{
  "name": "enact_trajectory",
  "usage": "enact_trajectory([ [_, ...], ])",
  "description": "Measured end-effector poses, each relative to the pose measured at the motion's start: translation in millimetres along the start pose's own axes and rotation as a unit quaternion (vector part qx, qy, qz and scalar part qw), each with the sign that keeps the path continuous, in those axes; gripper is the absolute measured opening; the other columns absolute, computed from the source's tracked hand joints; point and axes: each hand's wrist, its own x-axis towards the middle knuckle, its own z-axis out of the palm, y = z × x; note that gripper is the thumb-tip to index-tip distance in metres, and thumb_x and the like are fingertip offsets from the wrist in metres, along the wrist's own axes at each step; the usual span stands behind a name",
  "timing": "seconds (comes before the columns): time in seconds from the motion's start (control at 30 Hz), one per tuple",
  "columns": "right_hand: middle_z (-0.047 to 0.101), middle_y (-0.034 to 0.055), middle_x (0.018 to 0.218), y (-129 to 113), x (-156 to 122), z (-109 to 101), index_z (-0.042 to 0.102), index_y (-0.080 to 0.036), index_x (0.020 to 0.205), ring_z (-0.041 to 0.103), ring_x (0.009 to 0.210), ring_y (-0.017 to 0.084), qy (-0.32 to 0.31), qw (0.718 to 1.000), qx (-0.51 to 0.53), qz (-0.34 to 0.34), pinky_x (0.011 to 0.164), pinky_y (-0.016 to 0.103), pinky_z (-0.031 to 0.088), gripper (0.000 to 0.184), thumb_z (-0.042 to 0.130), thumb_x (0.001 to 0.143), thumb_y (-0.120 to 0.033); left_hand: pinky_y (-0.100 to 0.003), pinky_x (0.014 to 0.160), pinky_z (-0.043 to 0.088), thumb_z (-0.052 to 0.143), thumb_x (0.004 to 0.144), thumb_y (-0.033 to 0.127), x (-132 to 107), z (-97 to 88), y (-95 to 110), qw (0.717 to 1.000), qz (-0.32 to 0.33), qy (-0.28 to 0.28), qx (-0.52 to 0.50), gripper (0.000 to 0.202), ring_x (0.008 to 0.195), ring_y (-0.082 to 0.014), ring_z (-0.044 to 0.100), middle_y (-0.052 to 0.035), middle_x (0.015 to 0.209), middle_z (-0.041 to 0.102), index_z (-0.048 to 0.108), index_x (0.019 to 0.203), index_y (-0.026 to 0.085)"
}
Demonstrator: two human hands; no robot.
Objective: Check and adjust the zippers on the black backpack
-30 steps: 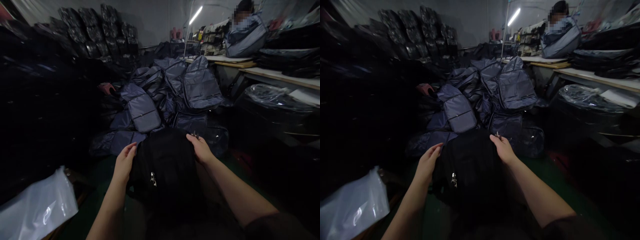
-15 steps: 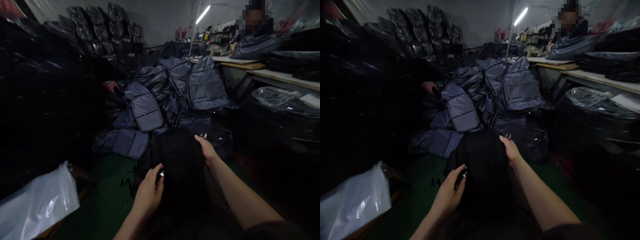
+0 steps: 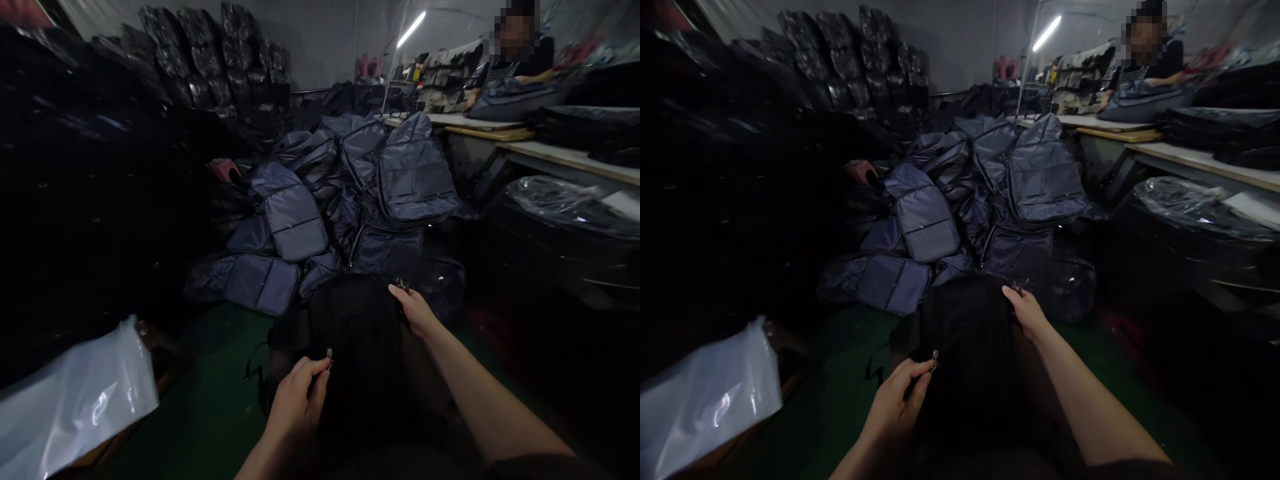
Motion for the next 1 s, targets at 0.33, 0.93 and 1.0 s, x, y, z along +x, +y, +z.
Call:
enact_trajectory([
  [0.33, 0.069, 0.003, 0.078, -10, -5, 0, 0.066, -0.017, 0.088, 0.063, 0.074, 0.018, -0.052, 0.997, -0.055, -0.027, 0.064, 0.026, 0.048, 0.038, 0.069, 0.068, -0.049, -0.033, 0.081, 0.045, 0.052, 0.084, 0.031, 39, -27.4, 3, 0.999, 0.012, 0.016, 0.051, 0.014, 0.091, -0.0199, 0.055, -0.0065, 0.093, 0.055, 0.061, 0.08, 0.021],
  [0.93, 0.063, 0.0051, 0.085, -53, -16, 9, 0.057, -0.02, 0.103, 0.058, 0.077, 0.02, 0.104, 0.901, -0.367, -0.209, 0.07, 0.032, 0.045, 0.043, 0.056, 0.077, -0.055, -0.028, 0.064, 0.043, 0.051, 0.082, 0.035, 111, -53.9, 7, 0.998, -0.042, 0.024, -0.028, 0.017, 0.069, -0.0169, 0.058, -0.0012, 0.072, 0.061, 0.056, 0.075, 0.02],
  [1.0, 0.063, 0.0062, 0.092, -63, -24, 20, 0.054, -0.022, 0.109, 0.059, 0.082, 0.021, 0.076, 0.884, -0.406, -0.221, 0.074, 0.034, 0.045, 0.044, 0.055, 0.078, -0.054, -0.028, 0.064, 0.044, 0.053, 0.08, 0.034, 112, -54.3, 8, 0.998, -0.044, 0.035, -0.041, 0.015, 0.07, -0.017, 0.059, -0.0016, 0.074, 0.062, 0.056, 0.075, 0.02],
])
